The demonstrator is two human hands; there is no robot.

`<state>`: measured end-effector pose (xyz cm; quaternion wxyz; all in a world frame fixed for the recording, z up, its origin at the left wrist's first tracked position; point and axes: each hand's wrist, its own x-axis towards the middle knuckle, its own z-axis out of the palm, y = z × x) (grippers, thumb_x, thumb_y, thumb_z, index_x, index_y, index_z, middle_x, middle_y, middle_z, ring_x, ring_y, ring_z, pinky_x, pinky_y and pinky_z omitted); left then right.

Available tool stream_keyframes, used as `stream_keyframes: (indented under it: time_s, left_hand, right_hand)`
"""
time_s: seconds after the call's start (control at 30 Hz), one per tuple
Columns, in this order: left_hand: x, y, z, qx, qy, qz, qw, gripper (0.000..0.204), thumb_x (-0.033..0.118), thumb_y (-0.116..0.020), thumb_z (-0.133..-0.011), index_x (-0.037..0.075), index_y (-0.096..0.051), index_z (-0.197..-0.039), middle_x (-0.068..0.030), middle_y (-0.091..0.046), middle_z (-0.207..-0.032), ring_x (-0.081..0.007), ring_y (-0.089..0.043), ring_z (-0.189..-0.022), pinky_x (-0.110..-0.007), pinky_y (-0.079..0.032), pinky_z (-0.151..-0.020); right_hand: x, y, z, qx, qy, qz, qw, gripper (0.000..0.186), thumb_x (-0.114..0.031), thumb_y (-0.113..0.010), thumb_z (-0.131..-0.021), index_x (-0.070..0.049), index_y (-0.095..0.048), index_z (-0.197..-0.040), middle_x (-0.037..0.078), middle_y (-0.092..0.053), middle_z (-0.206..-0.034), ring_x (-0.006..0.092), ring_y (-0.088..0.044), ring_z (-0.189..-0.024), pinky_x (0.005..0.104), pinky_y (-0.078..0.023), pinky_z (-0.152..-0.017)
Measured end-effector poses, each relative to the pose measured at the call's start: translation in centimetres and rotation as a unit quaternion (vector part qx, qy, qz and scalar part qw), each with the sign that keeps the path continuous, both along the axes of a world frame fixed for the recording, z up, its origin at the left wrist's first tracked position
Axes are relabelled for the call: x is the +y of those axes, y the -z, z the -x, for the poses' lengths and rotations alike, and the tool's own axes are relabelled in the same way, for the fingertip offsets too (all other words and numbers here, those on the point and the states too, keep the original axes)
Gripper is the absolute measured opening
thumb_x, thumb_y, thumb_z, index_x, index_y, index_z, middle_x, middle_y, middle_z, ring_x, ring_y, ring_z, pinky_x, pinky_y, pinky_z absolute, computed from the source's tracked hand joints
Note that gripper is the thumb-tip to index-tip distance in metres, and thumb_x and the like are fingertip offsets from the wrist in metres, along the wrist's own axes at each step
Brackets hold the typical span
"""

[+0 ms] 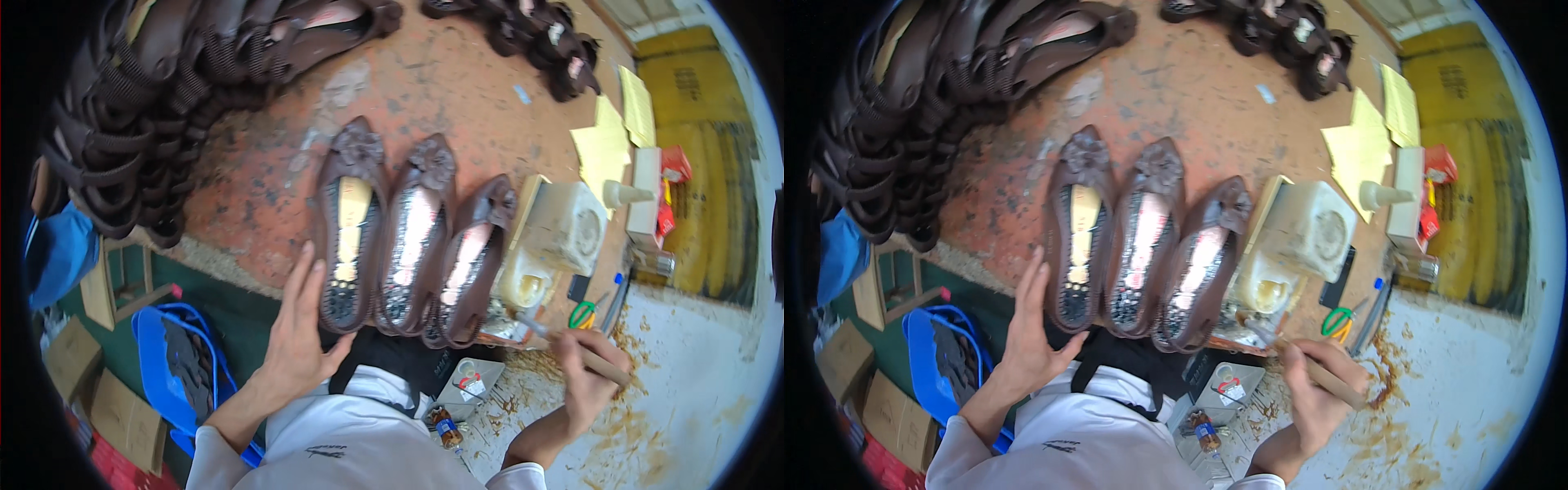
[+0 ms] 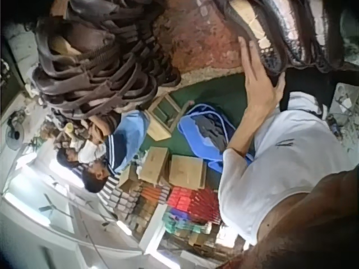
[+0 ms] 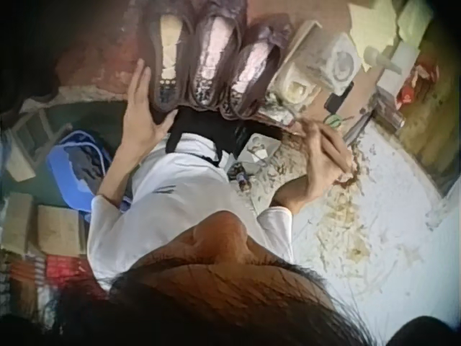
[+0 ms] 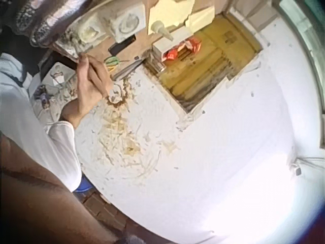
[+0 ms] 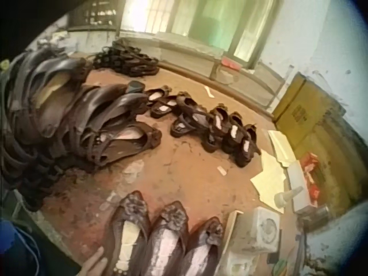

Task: The person paints the insoles of brown flat shoes using a brush dipped in a container of dark liquid. They repeatedly pick up shoes from a pile, apply the substance to the insole, and place the shoes back on the table.

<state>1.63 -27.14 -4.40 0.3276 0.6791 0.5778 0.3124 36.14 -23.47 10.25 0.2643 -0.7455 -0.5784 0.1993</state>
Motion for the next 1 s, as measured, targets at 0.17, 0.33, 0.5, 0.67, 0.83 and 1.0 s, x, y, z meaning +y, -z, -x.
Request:
stream_keyframes:
  time_s: [0.17, 0.33, 0.5, 0.67, 0.83, 1.0]
  left_hand:
    - [0.7, 0.3, 0.7, -0.017, 0.038, -0.009, 0.999, 0.118, 0.008, -0.096, -0.078, -0.002, -0.022, -0.17, -0.0363, -0.027, -0.174, -0.0548, -0.037, -0.159, -0.057, -0.042, -0.126]
    - [0.5, 1.0, 1.3, -0.068, 0.021, -0.038, 0.997, 0.117, 0.001, -0.094, -0.076, -0.001, -0.024, -0.171, -0.0366, -0.029, -0.173, -0.057, -0.043, -0.154, -0.057, -0.047, -0.122]
    - [0.7, 1.4, 1.3, -0.097, 0.016, -0.039, 0.994, 0.116, -0.001, -0.093, -0.076, -0.001, -0.024, -0.171, -0.0379, -0.033, -0.171, -0.0558, -0.048, -0.151, -0.057, -0.049, -0.12]
    - [0.7, 1.7, 1.5, -0.101, 0.026, -0.048, 0.993, 0.117, 0.0, -0.094, -0.076, -0.001, -0.025, -0.17, -0.0392, -0.035, -0.169, -0.0552, -0.05, -0.15, -0.057, -0.05, -0.119]
    - [0.6, 2.0, 1.6, -0.089, 0.031, -0.048, 0.994, 0.121, 0.007, -0.097, -0.077, 0.0, -0.021, -0.171, -0.0394, -0.034, -0.17, -0.0555, -0.045, -0.153, -0.059, -0.048, -0.121]
    - [0.9, 1.5, 1.5, -0.099, 0.023, -0.052, 0.993, 0.114, 0.0, -0.094, -0.075, -0.004, -0.028, -0.168, -0.0406, -0.034, -0.168, -0.0563, -0.05, -0.149, -0.059, -0.05, -0.119]
  right_hand:
    - [3.7, 0.3, 7.0, 0.118, -0.157, -0.135, 0.971, 0.016, 0.004, -0.083, -0.079, 0.005, -0.08, -0.095, 0.015, -0.079, -0.083, 0.0236, -0.069, -0.067, 0.0323, -0.053, -0.066]
    - [8.7, 3.8, 13.9, 0.088, -0.342, 0.009, 0.936, 0.021, -0.004, -0.088, -0.083, 0.003, -0.083, -0.102, 0.013, -0.079, -0.083, 0.0275, -0.072, -0.071, 0.0367, -0.057, -0.068]
    - [10.0, 6.3, 15.3, 0.079, -0.384, 0.089, 0.916, 0.019, -0.004, -0.086, -0.085, 0.0, -0.083, -0.103, 0.012, -0.08, -0.085, 0.0298, -0.073, -0.072, 0.038, -0.057, -0.069]
    - [10.3, 6.2, 15.2, 0.14, -0.531, 0.217, 0.807, 0.021, -0.009, -0.084, -0.084, 0.001, -0.081, -0.103, 0.012, -0.071, -0.087, 0.031, -0.068, -0.082, 0.0429, -0.057, -0.073]
    - [10.9, 5.2, 15.7, 0.032, -0.528, 0.113, 0.841, 0.029, 0.002, -0.087, -0.073, -0.005, -0.083, -0.1, 0.006, -0.072, -0.094, 0.0279, -0.069, -0.087, 0.0389, -0.057, -0.074]
    - [10.2, 6.5, 15.7, -0.028, -0.473, -0.04, 0.88, 0.025, 0.004, -0.088, -0.074, 0.0, -0.081, -0.098, 0.006, -0.077, -0.092, 0.022, -0.069, -0.076, 0.0355, -0.054, -0.065]
